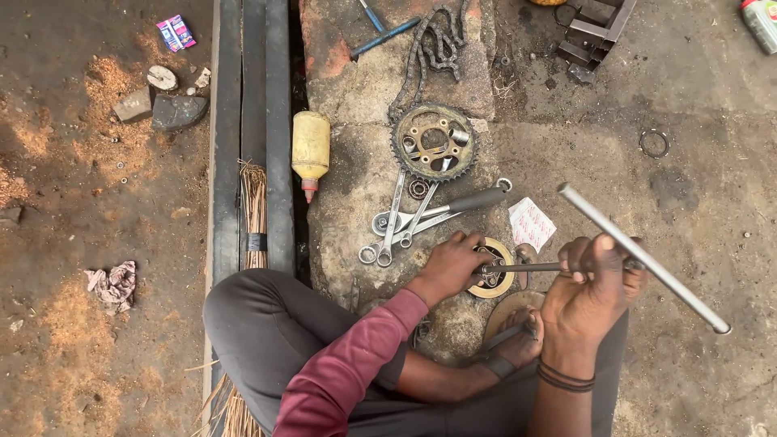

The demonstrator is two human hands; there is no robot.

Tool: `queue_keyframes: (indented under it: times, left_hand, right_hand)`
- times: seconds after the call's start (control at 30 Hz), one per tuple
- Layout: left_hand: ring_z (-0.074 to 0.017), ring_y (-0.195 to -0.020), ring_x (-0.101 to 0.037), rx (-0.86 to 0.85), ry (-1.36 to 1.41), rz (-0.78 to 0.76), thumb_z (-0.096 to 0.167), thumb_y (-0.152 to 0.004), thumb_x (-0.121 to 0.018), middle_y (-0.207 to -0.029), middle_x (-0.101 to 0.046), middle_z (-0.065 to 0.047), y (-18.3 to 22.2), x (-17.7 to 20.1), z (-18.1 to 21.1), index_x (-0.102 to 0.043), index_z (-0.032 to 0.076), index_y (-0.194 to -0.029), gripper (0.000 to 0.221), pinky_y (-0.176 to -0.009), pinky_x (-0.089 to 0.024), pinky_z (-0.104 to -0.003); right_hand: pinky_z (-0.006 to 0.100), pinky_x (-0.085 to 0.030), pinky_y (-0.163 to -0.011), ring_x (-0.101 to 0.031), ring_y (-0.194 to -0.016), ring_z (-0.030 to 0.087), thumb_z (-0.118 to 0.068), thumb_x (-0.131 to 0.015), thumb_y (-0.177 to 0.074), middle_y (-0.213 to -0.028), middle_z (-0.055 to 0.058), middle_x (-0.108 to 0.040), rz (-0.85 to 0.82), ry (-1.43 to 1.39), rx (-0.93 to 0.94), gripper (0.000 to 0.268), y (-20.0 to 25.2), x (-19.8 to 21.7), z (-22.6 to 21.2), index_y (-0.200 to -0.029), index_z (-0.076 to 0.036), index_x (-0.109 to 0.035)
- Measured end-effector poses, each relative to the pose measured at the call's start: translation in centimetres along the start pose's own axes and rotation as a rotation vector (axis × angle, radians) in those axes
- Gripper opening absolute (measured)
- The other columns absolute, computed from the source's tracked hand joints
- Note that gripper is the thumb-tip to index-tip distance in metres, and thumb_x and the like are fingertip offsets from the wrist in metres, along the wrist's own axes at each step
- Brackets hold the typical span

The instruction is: Repairing and assembling motorcycle wheel hub and sprocket components using various hand tools.

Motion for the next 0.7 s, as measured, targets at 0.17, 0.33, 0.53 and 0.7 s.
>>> queue_keyframes:
  times: [0.17,0.33,0.53,0.7]
  left_hand:
    - [-0.0312,-0.111,-0.062,-0.047,-0.083,0.065,0.023,-0.073,-0.087,-0.119,-0.063,-0.005,0.1,0.9,0.8,-0.076,0.016,-0.107,0.036,-0.087,-0.058,-0.044]
    - [-0.0291,-0.101,-0.069,-0.065,-0.061,0.062,0.019,-0.072,-0.084,-0.110,-0.066,-0.006,-0.3,-0.2,-0.1,-0.075,0.010,-0.100,0.031,-0.085,-0.060,-0.042]
    - [-0.0333,-0.093,-0.071,-0.079,-0.023,0.119,0.012,-0.072,-0.083,-0.111,-0.066,-0.011,-0.2,0.3,0.1,-0.075,0.010,-0.095,0.024,-0.082,-0.058,-0.046]
    - [-0.0324,-0.094,-0.071,-0.072,0.000,0.095,0.012,-0.071,-0.082,-0.109,-0.067,-0.009,-0.3,0.2,-0.1,-0.073,0.008,-0.091,0.023,-0.084,-0.058,-0.045]
  right_hand:
    - [0.025,-0.039,-0.058,-0.044,-0.059,0.010,-0.018,-0.065,-0.114,-0.069,0.001,-0.054,-0.067,-0.048,-0.027,0.022,-1.4,2.4,-0.3,-0.094,-0.009,-0.066]
    - [0.034,-0.042,-0.074,-0.052,-0.071,0.017,-0.048,-0.042,-0.112,-0.072,0.007,-0.060,-0.228,-0.320,-0.263,0.057,-2.0,1.5,-0.1,-0.101,0.000,-0.070]
    - [0.038,-0.043,-0.092,-0.054,-0.077,0.018,-0.073,-0.033,-0.115,-0.079,0.010,-0.064,-0.471,-0.473,-0.480,0.086,-2.5,6.0,2.0,-0.103,0.002,-0.074]
    - [0.037,-0.045,-0.092,-0.060,-0.085,0.015,-0.065,-0.060,-0.096,-0.085,0.005,-0.066,-0.610,-0.287,-0.364,0.065,-1.5,1.4,-0.1,-0.113,-0.003,-0.071]
Point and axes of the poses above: each hand's wrist, its own y-axis away from the middle knuckle, its own x-axis out of the back of the hand, z = x × y, the point moved 3 cm from there along -y, towards the middle knuckle
